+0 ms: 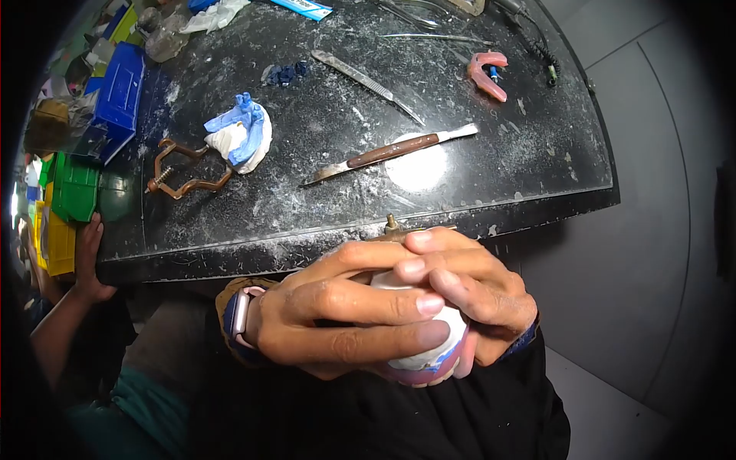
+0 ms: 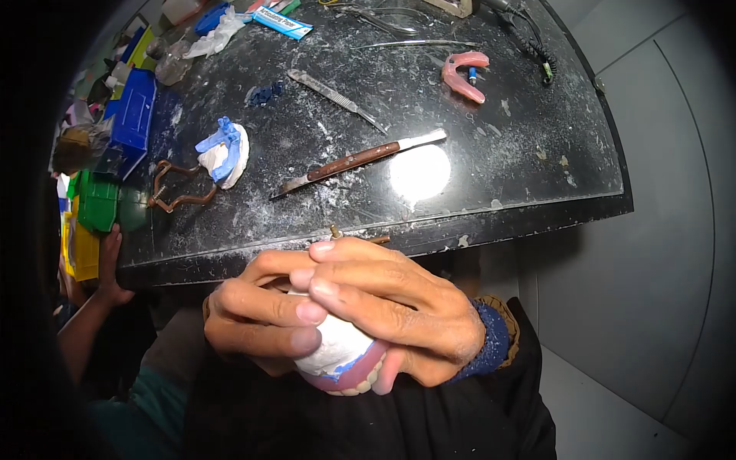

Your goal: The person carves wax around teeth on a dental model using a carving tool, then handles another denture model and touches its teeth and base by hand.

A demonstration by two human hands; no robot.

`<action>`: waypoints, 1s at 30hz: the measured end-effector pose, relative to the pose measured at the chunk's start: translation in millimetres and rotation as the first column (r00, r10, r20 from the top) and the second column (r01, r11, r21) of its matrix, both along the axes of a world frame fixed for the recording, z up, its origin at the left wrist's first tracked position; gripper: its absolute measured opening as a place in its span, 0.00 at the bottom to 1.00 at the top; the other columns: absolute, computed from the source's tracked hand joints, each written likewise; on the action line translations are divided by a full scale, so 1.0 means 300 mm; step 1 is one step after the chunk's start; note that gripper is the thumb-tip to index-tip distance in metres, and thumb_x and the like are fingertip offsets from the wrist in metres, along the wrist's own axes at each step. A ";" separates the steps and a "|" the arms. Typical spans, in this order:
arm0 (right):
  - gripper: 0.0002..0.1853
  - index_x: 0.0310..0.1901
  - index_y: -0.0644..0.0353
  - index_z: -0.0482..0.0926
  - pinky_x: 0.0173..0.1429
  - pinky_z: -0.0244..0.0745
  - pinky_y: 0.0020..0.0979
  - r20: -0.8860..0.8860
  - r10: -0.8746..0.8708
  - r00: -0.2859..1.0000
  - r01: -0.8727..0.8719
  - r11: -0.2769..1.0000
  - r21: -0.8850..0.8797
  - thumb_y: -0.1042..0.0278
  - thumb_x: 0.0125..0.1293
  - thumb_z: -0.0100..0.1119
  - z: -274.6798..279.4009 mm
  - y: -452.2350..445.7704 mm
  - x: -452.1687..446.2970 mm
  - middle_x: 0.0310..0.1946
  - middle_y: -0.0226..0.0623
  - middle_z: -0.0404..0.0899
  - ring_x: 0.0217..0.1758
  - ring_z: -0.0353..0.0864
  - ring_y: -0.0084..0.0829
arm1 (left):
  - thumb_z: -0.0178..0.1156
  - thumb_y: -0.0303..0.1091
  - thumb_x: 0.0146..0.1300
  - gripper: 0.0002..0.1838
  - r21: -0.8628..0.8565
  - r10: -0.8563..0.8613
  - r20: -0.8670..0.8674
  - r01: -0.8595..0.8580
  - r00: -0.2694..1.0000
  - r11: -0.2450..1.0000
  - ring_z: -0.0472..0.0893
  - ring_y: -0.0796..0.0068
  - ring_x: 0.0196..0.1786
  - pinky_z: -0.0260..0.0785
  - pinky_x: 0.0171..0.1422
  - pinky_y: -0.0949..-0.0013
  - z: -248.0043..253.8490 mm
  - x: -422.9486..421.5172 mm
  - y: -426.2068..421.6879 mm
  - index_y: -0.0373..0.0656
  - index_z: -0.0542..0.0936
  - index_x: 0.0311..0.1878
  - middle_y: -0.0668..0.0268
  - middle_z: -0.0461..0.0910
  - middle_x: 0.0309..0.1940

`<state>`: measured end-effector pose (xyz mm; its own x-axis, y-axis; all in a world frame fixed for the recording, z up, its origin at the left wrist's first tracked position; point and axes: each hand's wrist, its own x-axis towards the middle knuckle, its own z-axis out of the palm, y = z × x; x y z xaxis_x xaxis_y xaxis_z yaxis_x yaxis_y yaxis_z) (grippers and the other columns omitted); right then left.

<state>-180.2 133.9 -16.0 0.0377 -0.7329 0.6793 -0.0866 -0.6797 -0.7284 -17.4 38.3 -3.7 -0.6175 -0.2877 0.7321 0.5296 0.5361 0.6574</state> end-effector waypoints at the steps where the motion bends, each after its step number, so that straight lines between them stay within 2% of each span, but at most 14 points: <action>1: 0.32 0.54 0.75 0.72 0.61 0.67 0.50 -0.010 -0.026 1.000 0.026 1.000 0.000 0.48 0.66 0.46 0.007 0.001 0.001 0.50 0.60 0.74 0.57 0.73 0.53 | 0.70 0.22 0.46 0.18 0.028 0.018 -0.060 -0.016 0.998 0.999 0.77 0.59 0.50 0.75 0.53 0.58 -0.010 -0.010 0.009 0.36 0.81 0.43 0.61 0.76 0.44; 5: 0.29 0.51 0.73 0.75 0.59 0.70 0.44 0.019 -0.158 0.987 0.158 0.987 -0.023 0.49 0.69 0.41 0.019 0.009 0.032 0.47 0.55 0.77 0.54 0.75 0.48 | 0.69 0.21 0.46 0.15 0.091 0.076 -0.216 -0.058 0.973 0.994 0.79 0.60 0.48 0.77 0.51 0.60 -0.045 -0.067 0.043 0.36 0.82 0.41 0.62 0.77 0.42; 8: 0.25 0.49 0.72 0.76 0.59 0.70 0.42 0.061 -0.216 0.974 0.218 0.975 -0.033 0.54 0.72 0.40 0.008 0.020 0.050 0.46 0.54 0.77 0.53 0.76 0.46 | 0.68 0.20 0.48 0.14 0.027 0.089 -0.253 -0.085 0.963 0.996 0.79 0.62 0.46 0.77 0.51 0.62 -0.035 -0.081 0.033 0.36 0.82 0.40 0.63 0.77 0.41; 11: 0.22 0.50 0.70 0.74 0.60 0.70 0.42 0.085 -0.241 0.967 0.246 0.968 -0.043 0.57 0.73 0.40 -0.003 0.024 0.061 0.46 0.53 0.77 0.54 0.75 0.45 | 0.66 0.20 0.50 0.11 -0.078 0.091 -0.238 -0.112 0.967 0.991 0.80 0.63 0.46 0.77 0.50 0.65 -0.030 -0.082 0.022 0.35 0.81 0.39 0.62 0.77 0.41; 13: 0.19 0.51 0.67 0.71 0.62 0.68 0.43 0.140 -0.262 0.955 0.273 0.959 -0.071 0.58 0.73 0.41 -0.018 0.016 0.078 0.47 0.51 0.76 0.55 0.74 0.45 | 0.65 0.20 0.51 0.07 -0.159 0.075 -0.184 -0.105 0.980 0.982 0.79 0.66 0.39 0.78 0.46 0.69 -0.001 -0.080 0.000 0.34 0.79 0.35 0.61 0.76 0.37; 14: 0.18 0.52 0.66 0.70 0.62 0.68 0.44 0.170 -0.268 0.948 0.284 0.955 -0.083 0.59 0.73 0.41 -0.024 0.012 0.087 0.47 0.51 0.76 0.56 0.74 0.45 | 0.66 0.21 0.51 0.06 -0.200 0.059 -0.142 -0.087 0.988 0.976 0.79 0.68 0.32 0.78 0.42 0.72 0.045 -0.082 -0.020 0.34 0.77 0.30 0.60 0.75 0.32; 16: 0.17 0.54 0.64 0.68 0.64 0.66 0.45 0.213 -0.257 0.943 0.281 0.955 -0.095 0.60 0.73 0.41 -0.031 0.015 0.093 0.49 0.50 0.74 0.58 0.72 0.45 | 0.66 0.25 0.52 0.08 -0.158 0.088 -0.111 -0.105 0.990 0.982 0.79 0.68 0.31 0.78 0.41 0.72 0.067 -0.084 -0.018 0.35 0.75 0.31 0.59 0.74 0.33; 18: 0.17 0.55 0.63 0.66 0.66 0.64 0.47 0.227 -0.229 0.946 0.259 0.960 -0.109 0.60 0.73 0.41 -0.039 0.022 0.085 0.50 0.51 0.73 0.61 0.69 0.45 | 0.66 0.30 0.54 0.14 0.004 0.174 -0.127 -0.175 0.976 0.984 0.81 0.64 0.41 0.77 0.47 0.67 0.044 -0.085 0.040 0.36 0.77 0.42 0.59 0.76 0.41; 20: 0.19 0.57 0.64 0.65 0.66 0.62 0.48 0.312 -0.184 0.932 0.225 0.969 -0.103 0.59 0.73 0.39 -0.049 0.022 0.100 0.51 0.51 0.71 0.63 0.68 0.47 | 0.67 0.35 0.53 0.20 -0.014 0.201 -0.050 -0.202 0.978 0.979 0.81 0.62 0.46 0.77 0.50 0.64 0.053 -0.078 0.041 0.37 0.78 0.47 0.58 0.77 0.46; 21: 0.20 0.57 0.65 0.64 0.67 0.62 0.49 0.357 -0.165 0.919 0.217 0.970 -0.110 0.58 0.73 0.39 -0.054 0.014 0.109 0.52 0.52 0.70 0.63 0.67 0.48 | 0.68 0.38 0.52 0.22 -0.117 0.197 0.030 -0.192 0.980 0.974 0.82 0.62 0.46 0.78 0.50 0.64 0.087 -0.053 0.010 0.37 0.78 0.48 0.57 0.77 0.47; 23: 0.23 0.59 0.66 0.63 0.67 0.61 0.50 0.432 -0.145 0.890 0.223 0.965 -0.135 0.55 0.73 0.38 -0.076 -0.006 0.131 0.53 0.52 0.69 0.64 0.65 0.51 | 0.69 0.43 0.48 0.25 -0.193 0.173 0.102 -0.151 0.980 0.970 0.82 0.63 0.46 0.78 0.47 0.66 0.110 -0.041 -0.025 0.39 0.79 0.48 0.57 0.78 0.47; 24: 0.24 0.60 0.66 0.62 0.67 0.61 0.49 0.438 -0.149 0.887 0.226 0.965 -0.130 0.56 0.71 0.44 -0.082 -0.002 0.129 0.53 0.53 0.69 0.64 0.66 0.51 | 0.70 0.45 0.47 0.27 -0.230 0.162 0.137 -0.128 0.977 0.965 0.82 0.63 0.46 0.79 0.46 0.67 0.122 -0.035 -0.043 0.40 0.79 0.48 0.57 0.78 0.47; 27: 0.31 0.61 0.67 0.61 0.67 0.62 0.48 0.417 -0.179 0.891 0.236 0.968 -0.089 0.58 0.62 0.60 -0.085 0.014 0.125 0.54 0.54 0.67 0.64 0.66 0.52 | 0.69 0.44 0.46 0.26 -0.166 0.161 0.020 -0.155 0.987 0.974 0.82 0.66 0.44 0.79 0.41 0.71 0.059 -0.073 -0.029 0.40 0.80 0.48 0.59 0.78 0.47; 30: 0.37 0.61 0.66 0.61 0.67 0.64 0.47 0.348 -0.137 0.927 0.172 0.982 -0.071 0.62 0.55 0.69 -0.099 0.011 0.101 0.54 0.54 0.67 0.64 0.66 0.51 | 0.69 0.42 0.45 0.26 -0.131 0.141 0.016 -0.138 0.990 0.982 0.81 0.69 0.41 0.78 0.38 0.72 0.074 -0.071 -0.023 0.39 0.81 0.47 0.60 0.79 0.46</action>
